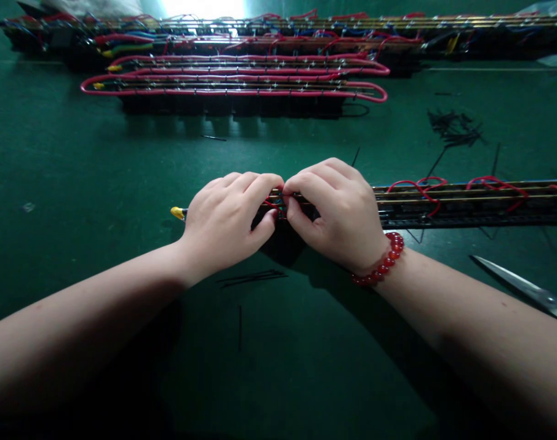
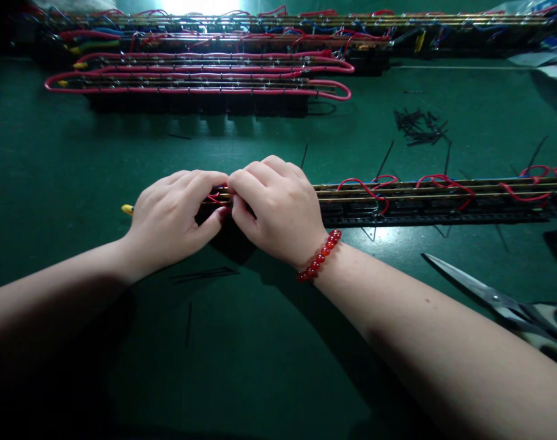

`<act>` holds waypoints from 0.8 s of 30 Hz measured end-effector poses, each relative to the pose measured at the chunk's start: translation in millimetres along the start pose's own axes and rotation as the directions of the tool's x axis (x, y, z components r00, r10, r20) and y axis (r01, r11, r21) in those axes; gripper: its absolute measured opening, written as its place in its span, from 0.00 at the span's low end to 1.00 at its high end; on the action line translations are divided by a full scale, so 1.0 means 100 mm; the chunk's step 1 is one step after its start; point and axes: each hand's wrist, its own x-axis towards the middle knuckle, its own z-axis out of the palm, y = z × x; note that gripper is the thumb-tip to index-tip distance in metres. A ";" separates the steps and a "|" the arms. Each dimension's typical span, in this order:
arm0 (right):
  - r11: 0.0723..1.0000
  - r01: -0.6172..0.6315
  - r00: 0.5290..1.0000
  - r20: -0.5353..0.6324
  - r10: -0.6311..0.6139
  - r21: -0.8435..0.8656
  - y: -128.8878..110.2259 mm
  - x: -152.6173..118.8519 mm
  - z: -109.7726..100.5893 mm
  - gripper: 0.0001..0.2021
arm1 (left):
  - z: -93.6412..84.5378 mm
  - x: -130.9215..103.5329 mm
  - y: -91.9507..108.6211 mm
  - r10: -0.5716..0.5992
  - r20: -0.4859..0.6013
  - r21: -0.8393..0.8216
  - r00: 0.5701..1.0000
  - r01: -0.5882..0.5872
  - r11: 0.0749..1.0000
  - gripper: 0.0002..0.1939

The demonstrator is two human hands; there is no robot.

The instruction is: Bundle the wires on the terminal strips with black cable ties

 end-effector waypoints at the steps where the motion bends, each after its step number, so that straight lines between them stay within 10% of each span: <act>1: 1.000 0.004 1.000 -0.008 -0.004 -0.004 0.00 0.00 0.00 0.08 | 0.00 0.00 0.00 -0.002 0.001 -0.001 1.000 0.002 1.000 0.16; 24: 1.000 0.000 1.000 -0.023 0.000 0.006 0.01 -0.01 0.03 0.08 | 0.01 0.00 0.00 0.022 -0.032 0.019 0.999 -0.022 1.000 0.16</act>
